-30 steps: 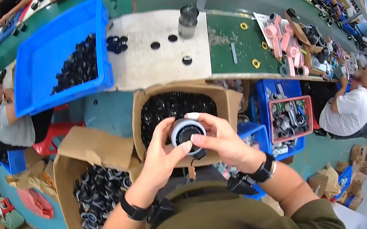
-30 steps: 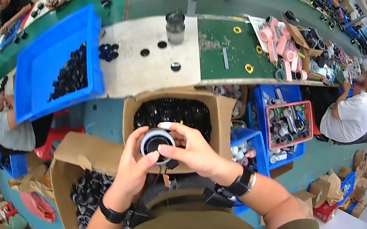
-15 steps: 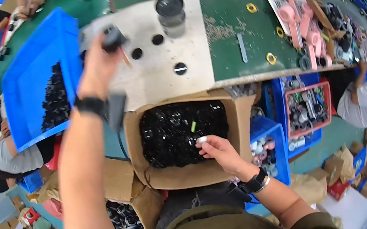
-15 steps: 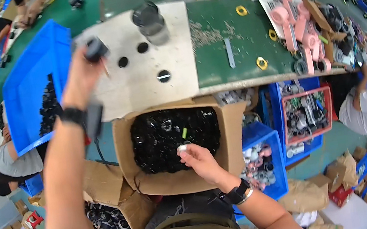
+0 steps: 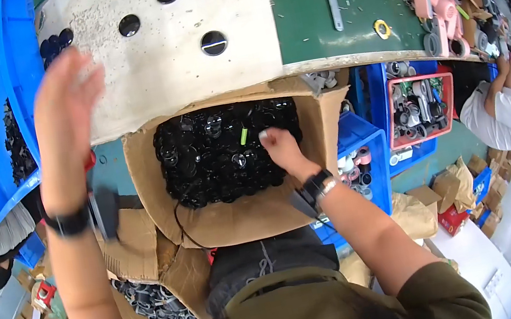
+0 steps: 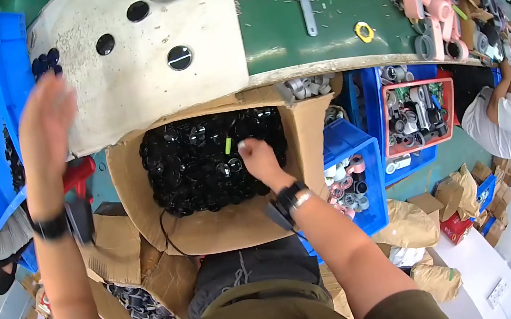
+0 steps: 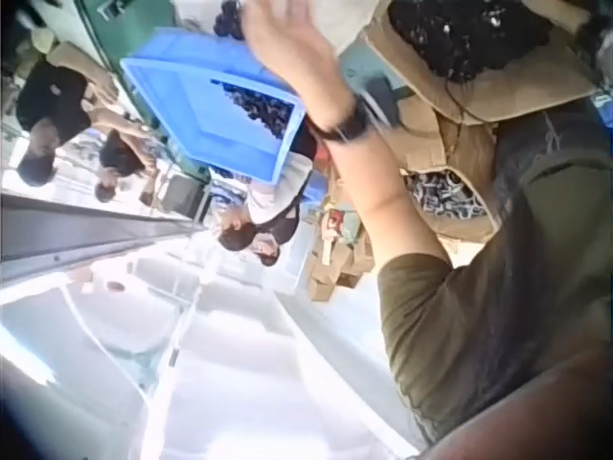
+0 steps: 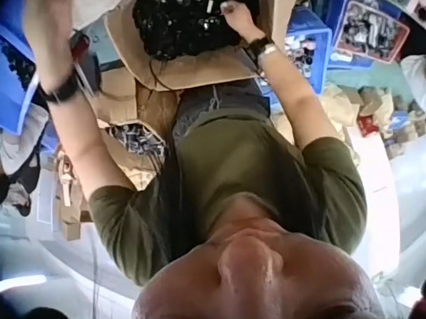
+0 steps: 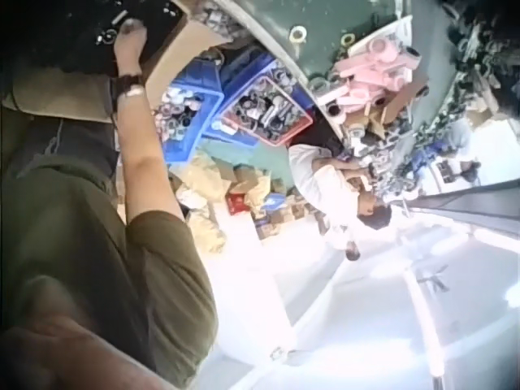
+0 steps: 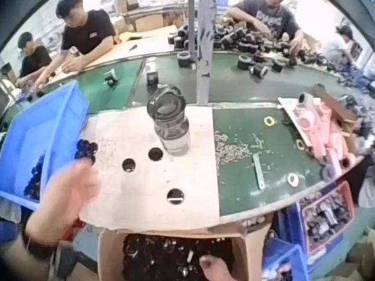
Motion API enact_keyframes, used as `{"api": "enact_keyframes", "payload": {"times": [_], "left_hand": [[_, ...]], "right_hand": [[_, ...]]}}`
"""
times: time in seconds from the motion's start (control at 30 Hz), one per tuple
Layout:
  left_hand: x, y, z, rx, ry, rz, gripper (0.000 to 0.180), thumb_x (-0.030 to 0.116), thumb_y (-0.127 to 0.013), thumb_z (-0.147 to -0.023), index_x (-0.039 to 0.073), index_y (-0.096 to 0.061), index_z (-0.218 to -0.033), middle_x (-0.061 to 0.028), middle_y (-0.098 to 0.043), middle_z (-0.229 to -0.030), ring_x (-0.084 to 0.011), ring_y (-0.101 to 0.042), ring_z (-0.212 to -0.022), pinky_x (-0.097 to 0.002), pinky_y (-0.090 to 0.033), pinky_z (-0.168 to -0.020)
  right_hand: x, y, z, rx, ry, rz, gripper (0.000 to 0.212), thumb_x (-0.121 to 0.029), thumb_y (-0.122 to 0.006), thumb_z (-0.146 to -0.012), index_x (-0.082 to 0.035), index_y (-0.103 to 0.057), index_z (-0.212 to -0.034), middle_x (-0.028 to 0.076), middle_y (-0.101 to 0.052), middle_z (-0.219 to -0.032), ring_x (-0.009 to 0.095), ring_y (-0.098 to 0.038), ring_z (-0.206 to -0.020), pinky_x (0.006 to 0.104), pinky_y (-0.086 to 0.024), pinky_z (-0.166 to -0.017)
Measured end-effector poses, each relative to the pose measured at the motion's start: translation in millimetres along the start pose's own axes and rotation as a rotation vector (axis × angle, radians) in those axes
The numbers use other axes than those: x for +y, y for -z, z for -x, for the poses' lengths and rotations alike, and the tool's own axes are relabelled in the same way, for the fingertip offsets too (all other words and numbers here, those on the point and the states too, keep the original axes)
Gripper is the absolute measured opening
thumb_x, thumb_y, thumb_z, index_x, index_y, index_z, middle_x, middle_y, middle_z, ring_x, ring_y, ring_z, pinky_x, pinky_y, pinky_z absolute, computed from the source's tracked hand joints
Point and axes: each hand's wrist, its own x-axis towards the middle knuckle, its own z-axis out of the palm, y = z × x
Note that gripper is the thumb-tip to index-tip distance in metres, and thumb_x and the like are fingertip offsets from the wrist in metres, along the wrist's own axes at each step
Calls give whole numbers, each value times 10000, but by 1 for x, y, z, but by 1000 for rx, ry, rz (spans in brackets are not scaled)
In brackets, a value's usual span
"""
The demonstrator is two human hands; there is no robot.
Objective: Assembling electronic gauges by inserting internal circuitry components and attaching protective back covers.
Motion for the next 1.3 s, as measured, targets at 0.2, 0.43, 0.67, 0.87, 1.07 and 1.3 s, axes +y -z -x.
{"api": "enact_keyframes", "payload": {"times": [0.2, 0.43, 0.67, 0.87, 1.07, 1.3], "left_hand": [[-43, 39, 178, 91, 344, -88, 284, 160, -493, -860, -5, -474, -1090, -114, -553, -1024, -209, -583, -862, -301, -480, -749], [-50, 84, 272, 381, 281, 110, 307, 161, -534, -839, -27, -474, -1074, -142, -556, -995, -236, -585, -867, -331, -486, -749], [-50, 274, 367, 1084, -87, 255, 243, 175, -516, -855, 24, -491, -1043, -87, -576, -907, -183, -588, -781, -293, -489, -666], [-212, 367, 381, 1232, 431, -37, 210, 163, -599, -741, 4, -618, -877, -67, -584, -687, -146, -526, -525, -258, -425, -461], [-303, 382, 282, 749, 421, -1154, 311, 176, -549, -729, 31, -554, -1004, -164, -596, -962, -327, -574, -891, -384, -469, -749], [-306, 389, 272, 366, 622, -1410, 574, 224, -701, -616, 104, -477, -1130, -142, -423, -1187, -299, -497, -1040, -400, -384, -899]], "right_hand": [[18, -20, -79, 109, -64, 402, 341, -189, -679, -684, -9, -563, -950, 194, -577, -968, 344, -552, -915, 396, -463, -775], [25, -33, -75, 29, 134, 394, 358, -301, -685, -679, -28, -594, -893, 195, -599, -895, 351, -577, -839, 392, -461, -718], [-1, 0, -20, -222, -73, -94, 427, -19, -635, -739, -61, -461, -1127, 22, -541, -710, 76, -509, -590, 182, -399, -481], [-31, 18, 26, -196, -36, -53, 366, -40, -623, -761, -74, -477, -1095, 20, -526, -777, 111, -554, -633, 199, -447, -526], [-56, 5, 73, -208, 109, 79, 347, -33, -631, -748, -24, -478, -1060, -16, -483, -696, 71, -491, -605, 194, -410, -514], [-78, -7, 108, -170, 216, 304, 432, -48, -702, -662, -4, -499, -1041, 53, -534, -802, 121, -561, -675, 251, -480, -605]]}}
